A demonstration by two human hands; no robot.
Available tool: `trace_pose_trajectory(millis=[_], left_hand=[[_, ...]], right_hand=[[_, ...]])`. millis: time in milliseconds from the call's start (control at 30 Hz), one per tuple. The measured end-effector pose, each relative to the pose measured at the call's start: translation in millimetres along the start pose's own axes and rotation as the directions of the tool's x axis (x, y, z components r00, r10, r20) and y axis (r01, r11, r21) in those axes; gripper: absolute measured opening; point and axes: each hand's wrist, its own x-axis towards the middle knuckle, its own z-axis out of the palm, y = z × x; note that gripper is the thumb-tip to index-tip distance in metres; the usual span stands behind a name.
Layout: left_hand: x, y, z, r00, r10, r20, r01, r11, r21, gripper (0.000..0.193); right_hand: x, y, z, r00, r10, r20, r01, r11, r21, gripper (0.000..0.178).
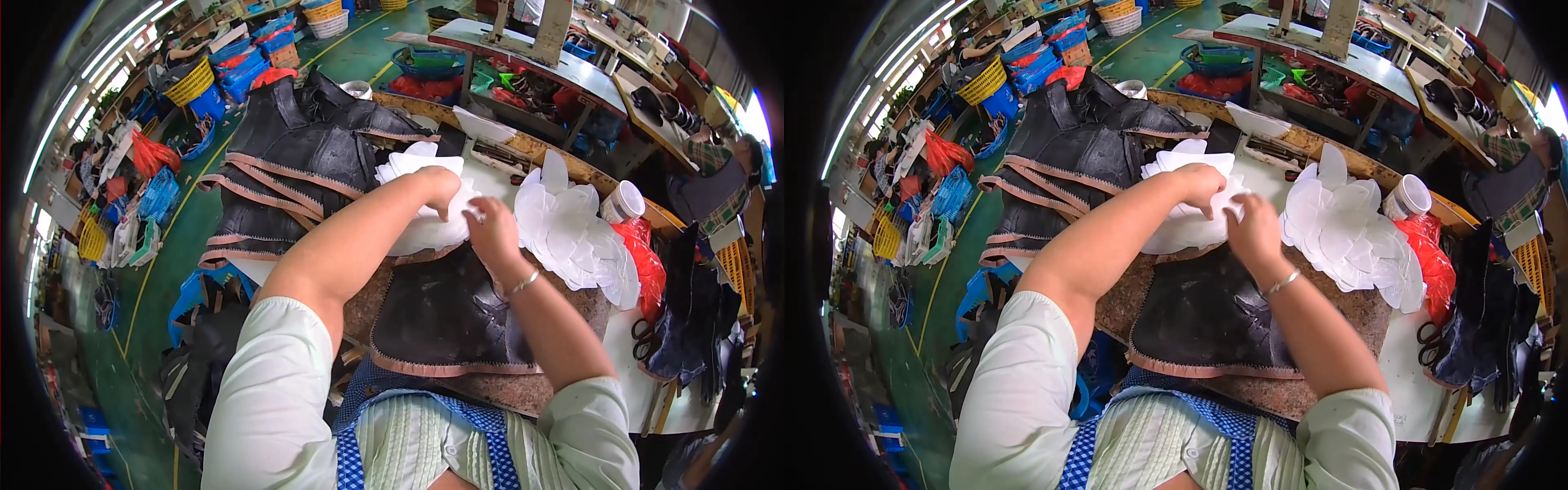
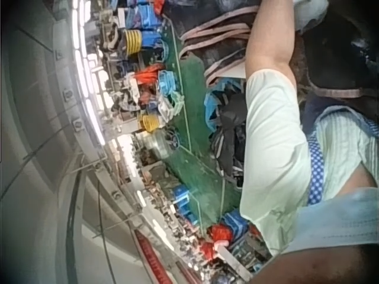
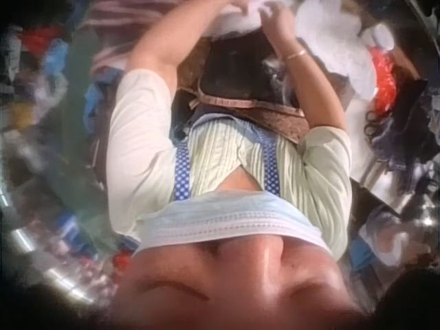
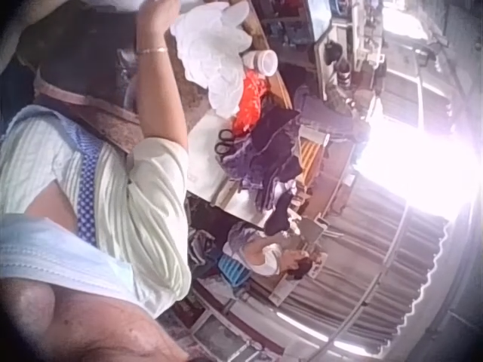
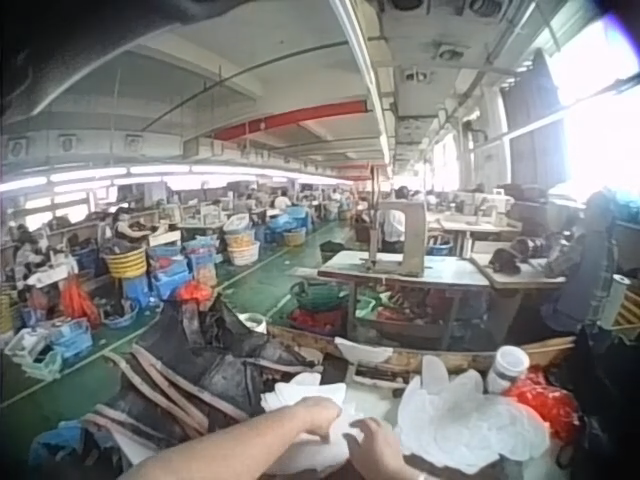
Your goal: Manually inserting and positioning lining materials inside shoe upper components.
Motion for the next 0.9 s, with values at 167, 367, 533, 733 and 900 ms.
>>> trace_pose_trajectory(millis=[167, 367, 533, 733, 900], left_hand=[[-79.5, 51.5, 36.0, 0.959, -0.085, -0.271, 0.084, 0.996, -0.013, 0.037], [-121.1, 53.7, 105.8, 0.703, -0.055, -0.709, -0.061, 0.989, -0.137, 0.041], [-113.8, 58.3, 110.8, 0.685, -0.110, -0.720, -0.003, 0.988, -0.153, 0.042], [-119.0, 46.4, 109.5, 0.702, -0.159, -0.695, -0.095, 0.945, -0.313, 0.033], [-183.4, 50.6, 62.7, 0.852, -0.435, -0.293, -0.439, -0.287, -0.851, 0.056]], right_hand=[[53.7, 58.9, 1.8, 0.981, 0.043, 0.188, -0.008, 0.984, -0.180, 0.044], [57.5, 28.8, 2.9, 0.975, -0.007, 0.223, 0.091, 0.926, -0.367, 0.020], [40.8, 25.2, 2.2, 0.933, -0.250, 0.257, 0.309, 0.924, -0.224, 0.009], [-19.6, -88.1, -70.8, 0.864, -0.387, -0.321, 0.476, 0.836, 0.273, 0.010], [-90.0, -102.1, -100.6, 0.971, 0.208, 0.122, -0.213, 0.500, 0.840, 0.011]])
